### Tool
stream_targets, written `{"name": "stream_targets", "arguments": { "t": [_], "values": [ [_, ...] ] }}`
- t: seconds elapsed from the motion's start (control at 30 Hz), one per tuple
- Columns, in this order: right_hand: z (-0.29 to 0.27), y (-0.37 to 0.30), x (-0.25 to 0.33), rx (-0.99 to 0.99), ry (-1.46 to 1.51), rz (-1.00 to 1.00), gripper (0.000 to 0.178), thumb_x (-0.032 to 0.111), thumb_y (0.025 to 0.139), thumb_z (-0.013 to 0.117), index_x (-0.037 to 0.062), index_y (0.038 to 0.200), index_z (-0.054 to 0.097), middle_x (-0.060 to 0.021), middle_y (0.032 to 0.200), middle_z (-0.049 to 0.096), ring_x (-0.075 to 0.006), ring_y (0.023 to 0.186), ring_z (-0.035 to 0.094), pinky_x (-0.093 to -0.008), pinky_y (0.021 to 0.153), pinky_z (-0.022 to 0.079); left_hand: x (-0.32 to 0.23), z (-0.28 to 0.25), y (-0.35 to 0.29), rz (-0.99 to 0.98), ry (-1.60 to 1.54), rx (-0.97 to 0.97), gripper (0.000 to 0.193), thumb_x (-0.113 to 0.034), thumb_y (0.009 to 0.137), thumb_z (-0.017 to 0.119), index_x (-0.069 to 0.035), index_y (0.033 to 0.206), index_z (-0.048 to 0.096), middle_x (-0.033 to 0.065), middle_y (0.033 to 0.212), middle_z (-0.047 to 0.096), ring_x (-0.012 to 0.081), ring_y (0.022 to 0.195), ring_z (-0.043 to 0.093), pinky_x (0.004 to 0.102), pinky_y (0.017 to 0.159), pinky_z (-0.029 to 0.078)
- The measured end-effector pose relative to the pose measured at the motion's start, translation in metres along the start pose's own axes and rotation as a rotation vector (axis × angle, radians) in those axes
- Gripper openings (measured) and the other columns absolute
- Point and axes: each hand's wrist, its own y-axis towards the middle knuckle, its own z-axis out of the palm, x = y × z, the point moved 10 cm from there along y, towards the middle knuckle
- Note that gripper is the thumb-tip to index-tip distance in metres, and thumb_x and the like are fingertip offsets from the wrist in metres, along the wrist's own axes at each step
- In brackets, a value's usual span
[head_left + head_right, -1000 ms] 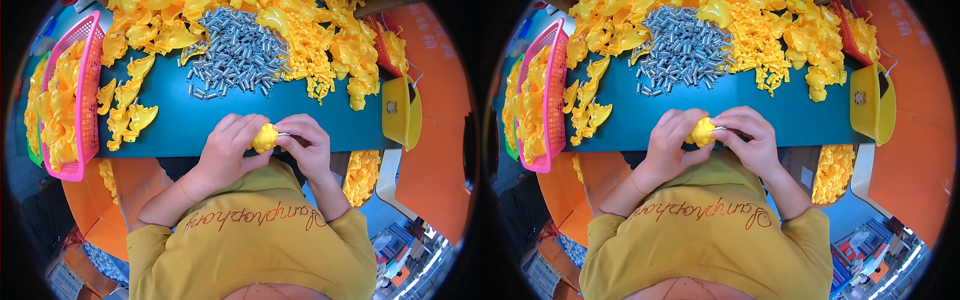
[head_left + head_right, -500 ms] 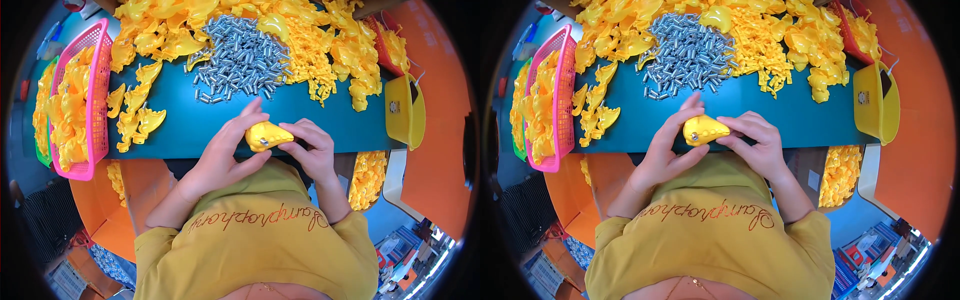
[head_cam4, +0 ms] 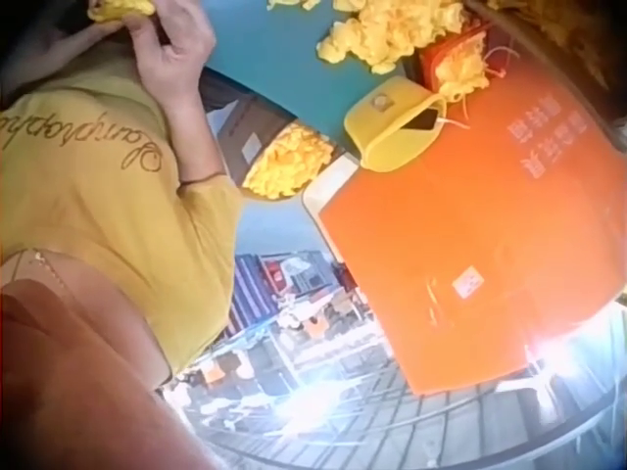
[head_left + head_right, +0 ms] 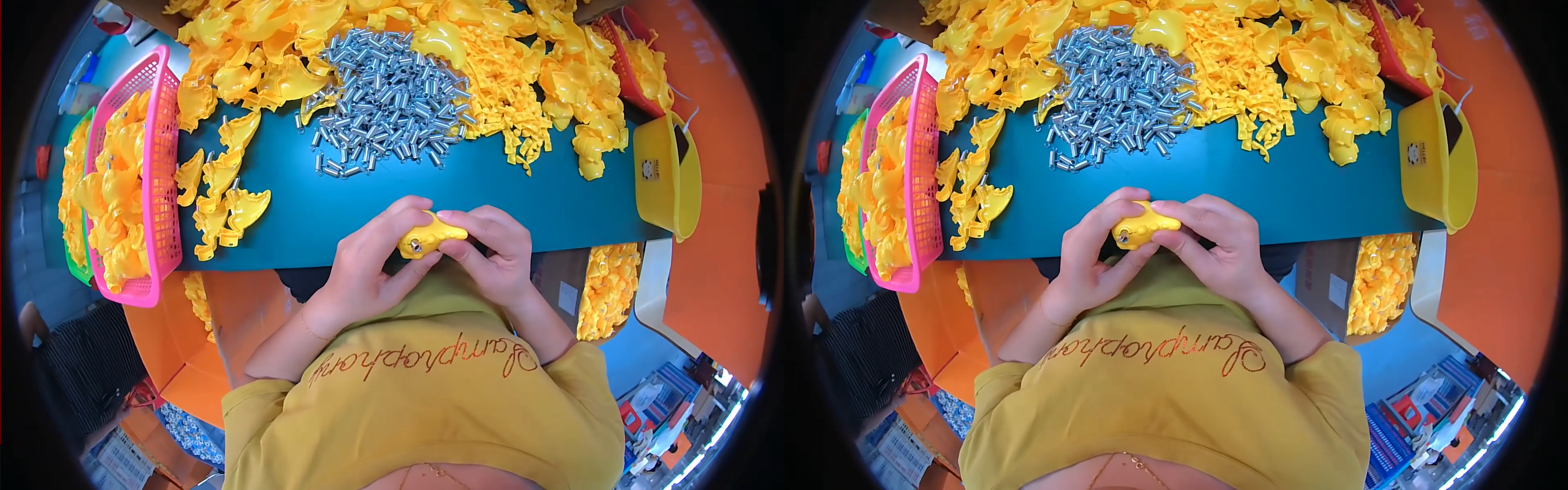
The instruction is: Assembling yellow plastic toy ducks by snapping head and body components together at a factory workbench.
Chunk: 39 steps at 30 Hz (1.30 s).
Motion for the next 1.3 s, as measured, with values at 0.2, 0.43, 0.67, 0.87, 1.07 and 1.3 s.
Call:
{"name": "stream_targets", "arguments": {
  "t": [0.2, 0.43, 0.67, 0.87, 1.07, 1.3],
  "values": [
    [-0.004, -0.003, -0.006, -0.048, 0.019, 0.03, 0.033, 0.009, 0.086, 0.081, 0.0045, 0.118, 0.075, -0.0057, 0.089, 0.072, -0.0162, 0.077, 0.062, -0.0283, 0.069, 0.049, -0.003, -0.001, 0.011, -0.029, 0.001, 0.076, 0.046, 0.0, 0.086, 0.076, -0.003, 0.13, 0.061, 0.0231, 0.133, 0.063, 0.0313, 0.122, 0.065, 0.0385, 0.102, 0.051],
    [0.001, -0.003, 0.003, -0.047, -0.023, -0.009, 0.034, 0.009, 0.086, 0.081, 0.0046, 0.119, 0.075, -0.0064, 0.091, 0.072, -0.0165, 0.078, 0.063, -0.0278, 0.07, 0.049, -0.006, -0.006, 0.002, 0.057, -0.029, -0.021, 0.032, -0.002, 0.091, 0.074, -0.005, 0.122, 0.066, 0.0188, 0.124, 0.068, 0.0329, 0.117, 0.068, 0.037, 0.091, 0.056],
    [0.006, 0.005, 0.001, -0.018, 0.019, -0.028, 0.038, 0.004, 0.086, 0.08, 0.0051, 0.123, 0.073, -0.0051, 0.088, 0.068, -0.0131, 0.073, 0.061, -0.0253, 0.066, 0.049, -0.004, -0.018, -0.003, -0.032, -0.114, -0.124, 0.022, 0.0, 0.094, 0.068, -0.002, 0.116, 0.068, 0.0226, 0.128, 0.066, 0.0308, 0.12, 0.065, 0.0371, 0.098, 0.051],
    [0.005, -0.003, -0.018, 0.064, 0.393, 0.148, 0.035, -0.003, 0.095, 0.066, -0.0019, 0.13, 0.066, -0.0096, 0.098, 0.064, -0.0151, 0.08, 0.063, -0.0273, 0.073, 0.053, -0.08, -0.141, 0.0, 0.288, 0.535, -0.466, 0.026, -0.005, 0.084, 0.08, -0.004, 0.108, 0.072, 0.018, 0.126, 0.068, 0.0348, 0.117, 0.066, 0.0413, 0.099, 0.052],
    [0.005, 0.002, -0.021, 0.055, 0.341, 0.143, 0.024, -0.001, 0.098, 0.063, -0.0024, 0.12, 0.069, -0.0096, 0.096, 0.064, -0.0145, 0.077, 0.063, -0.0259, 0.071, 0.052, -0.087, -0.291, 0.005, 0.112, 0.88, -0.745, 0.019, -0.01, 0.093, 0.072, -0.007, 0.111, 0.073, 0.0143, 0.131, 0.068, 0.0309, 0.122, 0.064, 0.04, 0.102, 0.05],
    [0.009, 0.005, -0.021, 0.055, 0.335, 0.174, 0.019, -0.002, 0.096, 0.066, -0.0019, 0.115, 0.071, -0.0083, 0.096, 0.064, -0.0134, 0.079, 0.063, -0.0249, 0.071, 0.052, -0.063, -0.296, 0.05, 0.154, 1.653, -0.335, 0.015, -0.013, 0.092, 0.071, -0.01, 0.107, 0.073, 0.0119, 0.128, 0.068, 0.0333, 0.119, 0.064, 0.0434, 0.102, 0.05]
  ]
}}
